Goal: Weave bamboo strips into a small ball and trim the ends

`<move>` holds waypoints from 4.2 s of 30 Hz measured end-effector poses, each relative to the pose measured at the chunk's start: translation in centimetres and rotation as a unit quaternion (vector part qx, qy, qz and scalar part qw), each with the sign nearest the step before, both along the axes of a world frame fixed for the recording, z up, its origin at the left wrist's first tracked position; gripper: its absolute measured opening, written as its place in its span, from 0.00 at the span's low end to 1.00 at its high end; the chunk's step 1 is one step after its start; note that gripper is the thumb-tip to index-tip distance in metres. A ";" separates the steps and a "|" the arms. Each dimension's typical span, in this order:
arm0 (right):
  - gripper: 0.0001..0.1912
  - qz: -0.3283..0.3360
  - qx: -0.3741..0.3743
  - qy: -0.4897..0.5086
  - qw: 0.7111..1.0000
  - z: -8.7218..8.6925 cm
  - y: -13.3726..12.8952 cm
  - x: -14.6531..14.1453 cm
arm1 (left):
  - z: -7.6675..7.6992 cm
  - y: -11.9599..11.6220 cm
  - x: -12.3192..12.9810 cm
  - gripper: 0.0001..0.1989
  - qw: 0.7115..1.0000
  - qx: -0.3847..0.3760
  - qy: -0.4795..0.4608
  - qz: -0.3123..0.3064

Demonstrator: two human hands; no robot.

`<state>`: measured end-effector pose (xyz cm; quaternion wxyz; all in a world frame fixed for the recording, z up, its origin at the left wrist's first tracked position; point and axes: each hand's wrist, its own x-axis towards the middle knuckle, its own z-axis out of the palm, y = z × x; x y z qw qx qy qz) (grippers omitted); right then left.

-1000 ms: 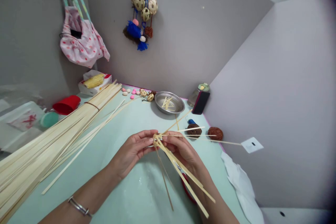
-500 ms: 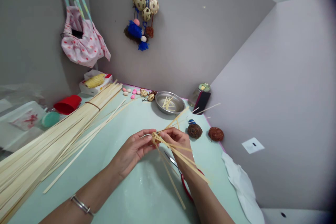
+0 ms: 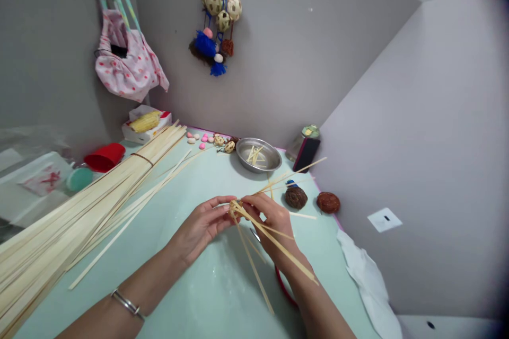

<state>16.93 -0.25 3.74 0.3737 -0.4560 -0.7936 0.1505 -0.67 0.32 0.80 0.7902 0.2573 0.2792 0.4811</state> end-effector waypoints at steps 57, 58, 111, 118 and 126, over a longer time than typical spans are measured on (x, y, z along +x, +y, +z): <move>0.09 -0.024 0.070 -0.068 0.995 -0.5 0.2 -0.6 | -0.5 0.2 0.1 0.11 0.999 -0.017 -0.031 -0.012; 0.08 -0.024 0.071 -0.075 0.994 -0.5 0.1 -0.7 | -0.5 0.1 0.1 0.11 0.999 -0.016 -0.030 -0.013; 0.10 -0.103 0.144 -0.031 0.984 -0.6 0.1 -1.5 | 0.2 -1.0 1.0 0.08 0.997 0.057 0.009 0.052; 0.11 -0.124 0.165 -0.113 0.972 -0.5 -0.2 -1.9 | -0.7 -0.9 1.1 0.07 0.996 0.044 -0.011 0.079; 0.11 -0.133 0.152 -0.147 0.968 -0.5 -0.3 -1.9 | -0.7 -0.9 1.0 0.07 0.996 0.029 0.001 0.079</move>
